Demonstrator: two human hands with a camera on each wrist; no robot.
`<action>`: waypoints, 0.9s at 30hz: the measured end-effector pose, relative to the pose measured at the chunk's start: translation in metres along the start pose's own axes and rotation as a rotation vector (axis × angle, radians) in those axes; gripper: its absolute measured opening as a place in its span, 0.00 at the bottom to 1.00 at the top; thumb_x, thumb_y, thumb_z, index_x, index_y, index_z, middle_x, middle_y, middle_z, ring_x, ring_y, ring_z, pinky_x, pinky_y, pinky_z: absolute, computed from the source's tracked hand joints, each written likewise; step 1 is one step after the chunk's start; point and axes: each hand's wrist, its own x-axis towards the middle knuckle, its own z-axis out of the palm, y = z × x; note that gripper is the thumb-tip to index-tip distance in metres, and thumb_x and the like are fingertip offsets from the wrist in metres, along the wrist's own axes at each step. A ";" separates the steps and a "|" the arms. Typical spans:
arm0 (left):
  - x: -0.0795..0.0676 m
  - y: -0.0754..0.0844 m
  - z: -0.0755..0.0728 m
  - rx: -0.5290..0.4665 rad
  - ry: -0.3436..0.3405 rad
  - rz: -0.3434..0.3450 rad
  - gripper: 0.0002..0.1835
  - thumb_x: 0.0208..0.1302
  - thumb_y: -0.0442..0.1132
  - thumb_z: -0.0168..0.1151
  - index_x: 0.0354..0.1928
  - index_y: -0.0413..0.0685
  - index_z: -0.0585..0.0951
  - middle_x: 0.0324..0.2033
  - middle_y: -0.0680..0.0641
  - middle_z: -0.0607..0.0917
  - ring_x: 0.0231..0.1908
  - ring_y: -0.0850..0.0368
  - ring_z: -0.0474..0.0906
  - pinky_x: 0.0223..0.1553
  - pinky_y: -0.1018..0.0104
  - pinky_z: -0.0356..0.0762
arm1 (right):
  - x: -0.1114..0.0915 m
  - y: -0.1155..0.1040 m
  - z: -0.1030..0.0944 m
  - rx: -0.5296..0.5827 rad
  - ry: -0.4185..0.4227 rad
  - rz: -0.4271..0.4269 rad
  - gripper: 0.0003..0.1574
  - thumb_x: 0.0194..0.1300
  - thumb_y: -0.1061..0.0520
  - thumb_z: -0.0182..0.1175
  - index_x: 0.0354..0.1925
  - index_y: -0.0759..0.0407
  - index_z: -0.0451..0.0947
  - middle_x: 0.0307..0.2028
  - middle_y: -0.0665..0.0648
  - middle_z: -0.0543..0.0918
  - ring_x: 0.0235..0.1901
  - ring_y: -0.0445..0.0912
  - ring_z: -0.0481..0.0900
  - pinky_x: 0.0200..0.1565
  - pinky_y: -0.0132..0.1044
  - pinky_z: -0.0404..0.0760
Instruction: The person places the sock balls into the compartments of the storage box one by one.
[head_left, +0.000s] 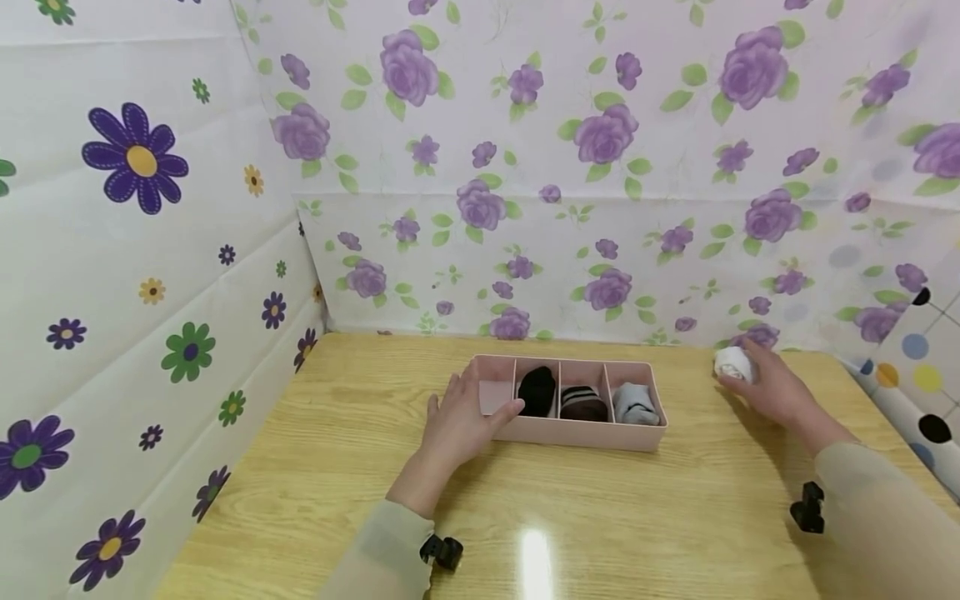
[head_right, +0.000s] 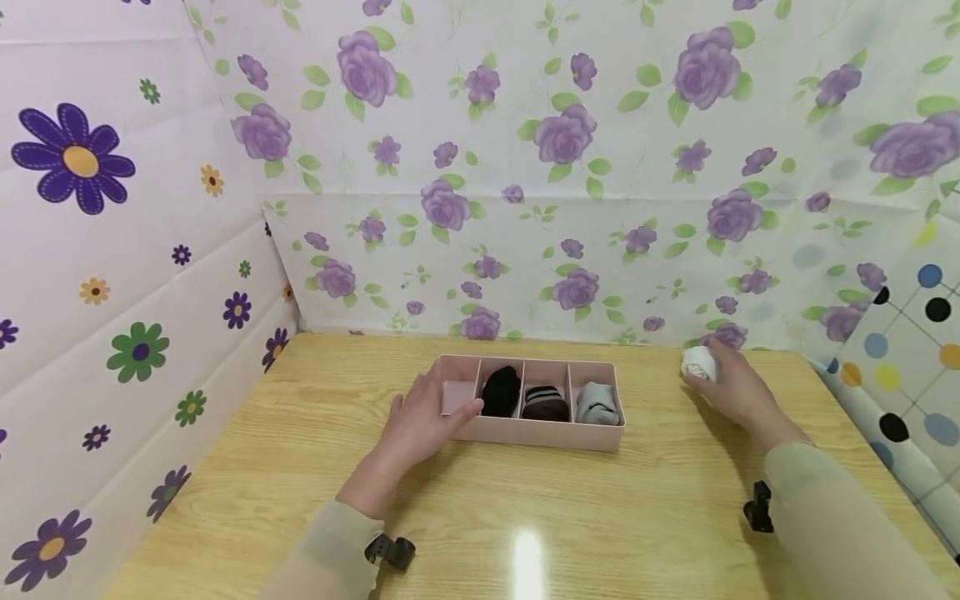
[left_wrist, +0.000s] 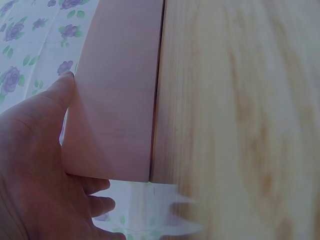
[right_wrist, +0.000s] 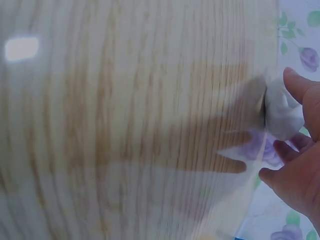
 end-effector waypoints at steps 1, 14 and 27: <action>0.000 0.000 0.000 -0.002 -0.001 0.002 0.65 0.70 0.84 0.52 0.91 0.47 0.46 0.87 0.41 0.58 0.86 0.38 0.49 0.79 0.23 0.43 | 0.000 0.000 0.000 -0.005 0.004 -0.002 0.58 0.85 0.45 0.62 0.84 0.79 0.42 0.75 0.91 0.55 0.65 0.85 0.66 0.59 0.79 0.72; -0.004 0.000 -0.001 -0.009 -0.001 0.007 0.64 0.71 0.82 0.54 0.91 0.49 0.45 0.87 0.40 0.58 0.86 0.36 0.50 0.79 0.22 0.43 | 0.003 -0.007 0.003 -0.052 0.024 -0.025 0.53 0.82 0.51 0.66 0.81 0.83 0.50 0.73 0.92 0.59 0.70 0.87 0.60 0.66 0.83 0.63; 0.000 0.000 -0.001 -0.021 -0.006 0.009 0.64 0.70 0.83 0.55 0.91 0.49 0.46 0.87 0.40 0.58 0.86 0.37 0.49 0.80 0.23 0.42 | -0.001 -0.006 0.000 -0.100 0.001 -0.002 0.63 0.71 0.47 0.77 0.80 0.82 0.54 0.71 0.94 0.54 0.68 0.88 0.57 0.64 0.84 0.64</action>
